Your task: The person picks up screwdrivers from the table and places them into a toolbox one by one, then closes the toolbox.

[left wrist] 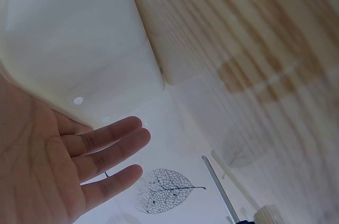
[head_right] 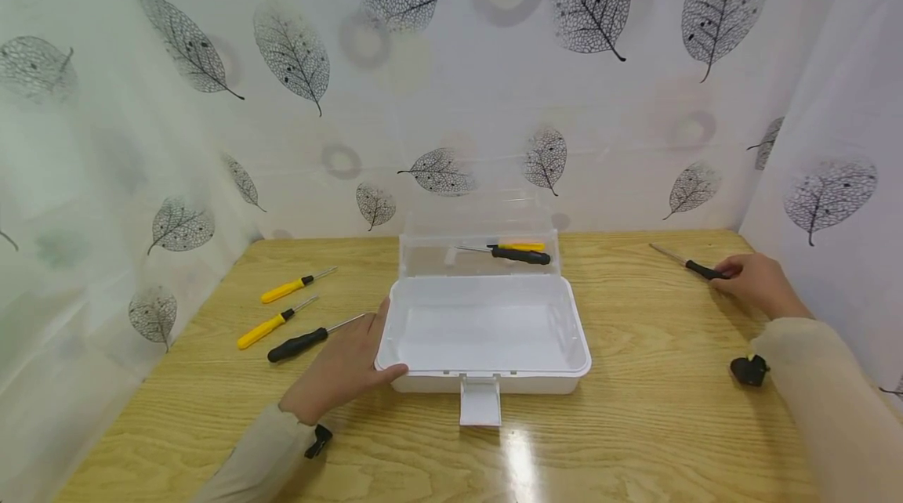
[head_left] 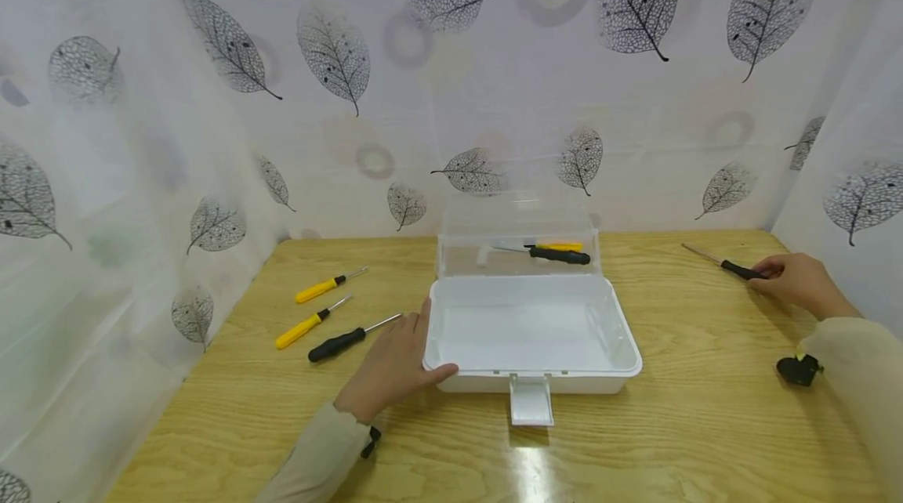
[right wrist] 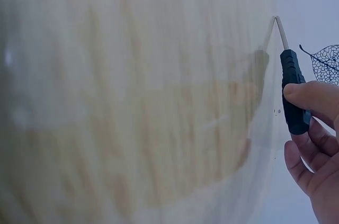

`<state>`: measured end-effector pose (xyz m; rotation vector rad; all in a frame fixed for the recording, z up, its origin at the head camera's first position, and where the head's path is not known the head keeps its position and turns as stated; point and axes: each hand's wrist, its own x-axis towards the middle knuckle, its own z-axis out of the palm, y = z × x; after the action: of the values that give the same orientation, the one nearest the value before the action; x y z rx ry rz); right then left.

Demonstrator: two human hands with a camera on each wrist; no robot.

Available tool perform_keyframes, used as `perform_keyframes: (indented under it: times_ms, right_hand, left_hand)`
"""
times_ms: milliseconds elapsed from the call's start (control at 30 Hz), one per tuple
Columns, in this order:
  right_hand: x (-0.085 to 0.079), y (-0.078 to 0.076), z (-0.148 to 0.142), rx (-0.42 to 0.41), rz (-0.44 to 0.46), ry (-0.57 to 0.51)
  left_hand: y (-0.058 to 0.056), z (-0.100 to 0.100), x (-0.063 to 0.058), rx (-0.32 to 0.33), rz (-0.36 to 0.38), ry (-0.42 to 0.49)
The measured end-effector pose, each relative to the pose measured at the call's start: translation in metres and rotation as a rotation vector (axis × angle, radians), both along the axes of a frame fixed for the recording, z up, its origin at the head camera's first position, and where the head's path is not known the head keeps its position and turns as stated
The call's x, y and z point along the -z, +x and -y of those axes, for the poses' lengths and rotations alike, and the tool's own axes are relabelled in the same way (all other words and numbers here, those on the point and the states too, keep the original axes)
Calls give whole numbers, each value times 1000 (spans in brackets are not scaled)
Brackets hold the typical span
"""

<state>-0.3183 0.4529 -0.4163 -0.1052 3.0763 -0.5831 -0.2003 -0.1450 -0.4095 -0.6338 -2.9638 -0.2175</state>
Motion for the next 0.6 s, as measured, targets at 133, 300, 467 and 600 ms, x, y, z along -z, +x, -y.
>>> perform_keyframes:
  times_ms: [133,300,467,600]
  right_hand:
    - [0,1,0,6,19,-16]
    - [1,2,0,4,30,-28]
    - [0,5,1,-2,18,-42]
    - [-1,8,3,-1,12,-54]
  left_hand:
    - [0,0,0,1,0,11]
    - [0,0,1,-6,3,1]
    - [0,-1,1,-10,13,-2]
    - [0,-1,1,-13,28,-2]
